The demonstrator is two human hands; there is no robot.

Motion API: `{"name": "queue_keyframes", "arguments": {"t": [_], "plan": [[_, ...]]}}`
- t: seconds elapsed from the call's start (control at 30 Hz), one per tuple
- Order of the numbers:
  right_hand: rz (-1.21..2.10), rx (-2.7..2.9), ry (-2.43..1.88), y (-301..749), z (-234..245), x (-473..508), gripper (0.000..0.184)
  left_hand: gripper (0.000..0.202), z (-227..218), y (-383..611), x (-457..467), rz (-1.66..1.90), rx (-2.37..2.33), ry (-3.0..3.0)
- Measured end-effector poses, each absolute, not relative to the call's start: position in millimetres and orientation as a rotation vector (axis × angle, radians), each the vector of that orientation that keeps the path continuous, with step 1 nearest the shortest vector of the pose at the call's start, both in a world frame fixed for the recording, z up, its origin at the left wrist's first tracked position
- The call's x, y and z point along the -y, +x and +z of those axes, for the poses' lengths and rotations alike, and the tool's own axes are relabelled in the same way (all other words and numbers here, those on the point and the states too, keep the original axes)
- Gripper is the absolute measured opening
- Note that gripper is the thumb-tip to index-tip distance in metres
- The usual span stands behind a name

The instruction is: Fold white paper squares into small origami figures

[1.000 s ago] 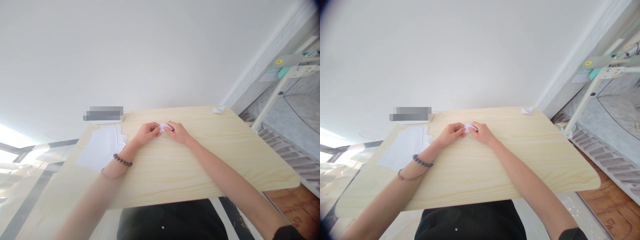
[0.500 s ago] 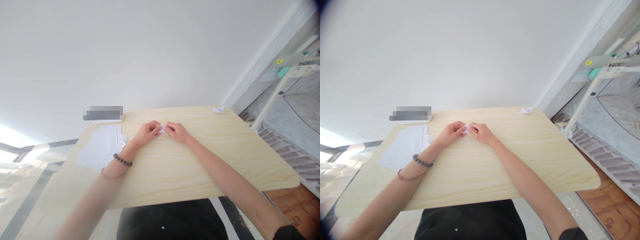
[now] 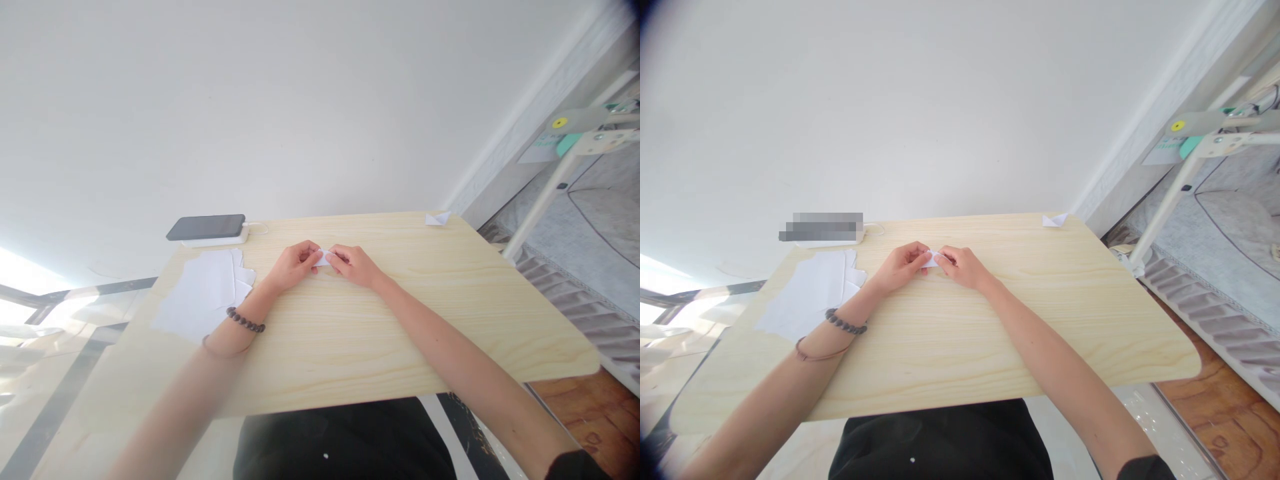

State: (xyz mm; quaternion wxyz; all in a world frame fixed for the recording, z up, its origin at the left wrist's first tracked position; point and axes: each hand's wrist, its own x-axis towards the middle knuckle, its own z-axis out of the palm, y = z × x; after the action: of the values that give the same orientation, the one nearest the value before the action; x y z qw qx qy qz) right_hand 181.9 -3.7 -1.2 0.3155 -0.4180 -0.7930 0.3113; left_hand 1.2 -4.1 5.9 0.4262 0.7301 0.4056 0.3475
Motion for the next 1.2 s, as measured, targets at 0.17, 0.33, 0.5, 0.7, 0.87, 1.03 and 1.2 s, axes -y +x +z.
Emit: {"name": "queue_keyframes", "arguments": {"t": [0.17,0.33,0.5,0.7,0.87,1.03,1.2], "plan": [[0.799,2.071,-1.123,181.6,-3.4,3.2,0.031,0.029,1.9,1.6,1.6,0.874,-0.989,1.765],[0.817,2.061,-1.139,182.0,-4.3,2.4,0.03,0.028,-0.7,-0.4,0.2,0.804,-0.988,1.79],[0.758,2.059,-1.152,181.6,-3.7,2.4,0.027,0.032,2.0,0.1,2.1,0.812,-1.004,1.843],[0.707,2.026,-1.191,181.4,-1.8,2.7,0.028,0.041,5.9,2.3,3.2,0.913,-1.036,1.902],[0.703,2.024,-1.17,182.2,-2.3,2.1,0.029,0.036,4.3,-0.2,1.9,0.846,-1.036,1.828],[0.709,2.014,-1.163,182.2,-2.4,2.2,0.029,0.037,4.8,-1.4,1.8,0.809,-1.025,1.804],[0.682,2.02,-1.162,181.9,-3.3,2.1,0.03,0.037,6.3,-0.7,2.6,0.821,-1.049,1.796]]}}
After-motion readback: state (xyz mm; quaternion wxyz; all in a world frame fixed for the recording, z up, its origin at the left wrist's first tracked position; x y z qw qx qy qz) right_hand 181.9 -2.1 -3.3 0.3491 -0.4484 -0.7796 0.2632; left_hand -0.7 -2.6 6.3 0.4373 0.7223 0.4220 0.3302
